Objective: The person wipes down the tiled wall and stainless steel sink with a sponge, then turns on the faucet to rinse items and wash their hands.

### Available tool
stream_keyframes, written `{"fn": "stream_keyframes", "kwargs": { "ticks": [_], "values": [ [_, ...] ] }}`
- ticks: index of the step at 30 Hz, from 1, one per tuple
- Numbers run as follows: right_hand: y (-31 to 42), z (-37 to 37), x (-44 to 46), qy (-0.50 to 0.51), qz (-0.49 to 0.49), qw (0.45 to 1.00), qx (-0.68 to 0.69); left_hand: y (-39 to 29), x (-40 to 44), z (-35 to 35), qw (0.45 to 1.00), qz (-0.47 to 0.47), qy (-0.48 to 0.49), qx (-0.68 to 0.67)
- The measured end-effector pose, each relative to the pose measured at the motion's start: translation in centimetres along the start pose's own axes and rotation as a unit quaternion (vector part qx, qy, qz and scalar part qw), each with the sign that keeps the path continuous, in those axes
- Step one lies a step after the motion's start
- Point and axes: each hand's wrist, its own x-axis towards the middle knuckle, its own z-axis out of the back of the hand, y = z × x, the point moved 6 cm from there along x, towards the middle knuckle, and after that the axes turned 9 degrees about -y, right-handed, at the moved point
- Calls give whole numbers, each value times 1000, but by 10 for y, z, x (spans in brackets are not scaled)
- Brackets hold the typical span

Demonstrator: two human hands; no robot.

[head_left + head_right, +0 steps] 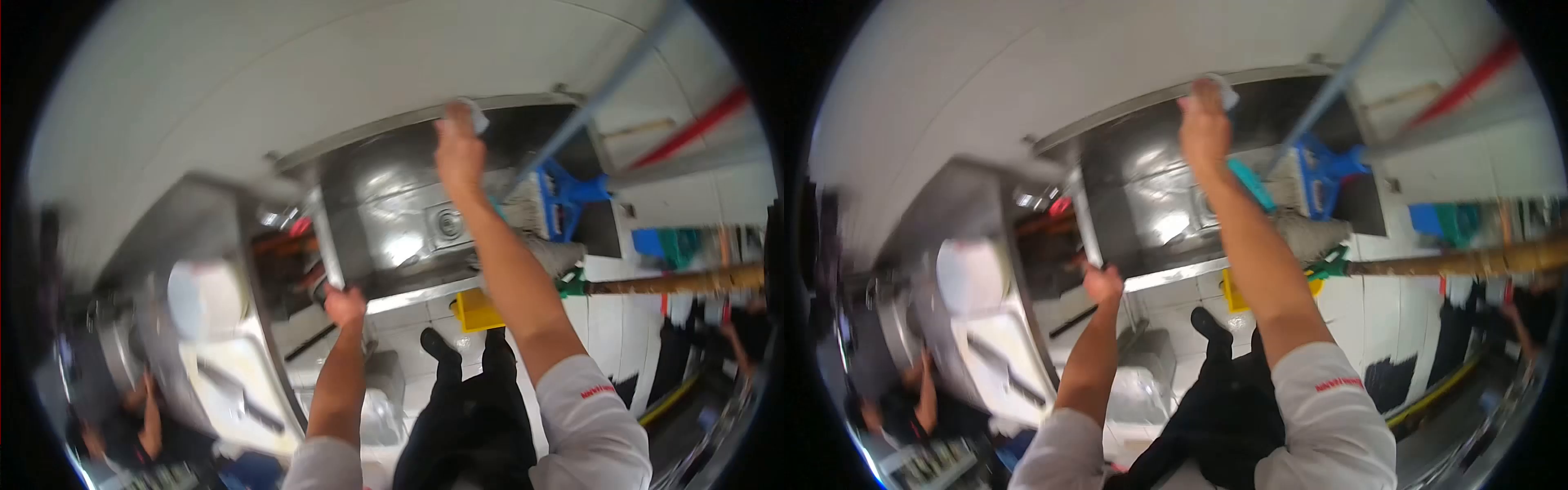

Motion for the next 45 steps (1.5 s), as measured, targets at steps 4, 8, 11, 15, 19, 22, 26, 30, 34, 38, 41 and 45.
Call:
{"fn": "stream_keyframes", "kwargs": {
  "ticks": [4, 8, 11, 15, 19, 22, 26, 30, 34, 38, 41, 45],
  "values": [
    [45, 58, -29, 64, -201, 938, 275, -9, 0, 19, 996, 62, 69, -13],
    [85, 93, -66, 224, -204, 894, 331, -91, -36, 96, 931, -182, -44, -313],
    [136, 97, -84, 344, -221, 783, 470, -120, -69, 164, 785, -59, 204, -582],
    [221, 108, -87, 453, -231, 651, 563, -97, -26, 261, 802, 3, 104, -588],
    [237, 122, -75, 445, -144, 671, 574, -53, 33, 381, 916, -205, -229, -259],
    [179, 103, -103, 473, -126, 748, 448, -26, 99, 404, 953, -195, -233, 3],
    [15, 51, -201, 479, -103, 852, 184, 7, 197, 312, 950, -219, -19, 222],
    [-39, 76, -236, 528, -63, 842, 96, 16, 221, 250, 894, -297, 109, 317],
    [-38, 91, -244, 554, 100, 825, 35, -16, 209, 304, 911, -285, 30, 296],
    [-36, 72, -258, 606, 106, 788, 27, -125, 141, 420, 943, -320, -52, 79],
    [-28, 70, -249, 635, 114, 764, -21, -218, 111, 459, 902, -403, -153, -11],
    [-35, 61, -257, 623, 126, 772, -22, -369, 51, 458, 599, -721, -348, -24]
  ]
}}
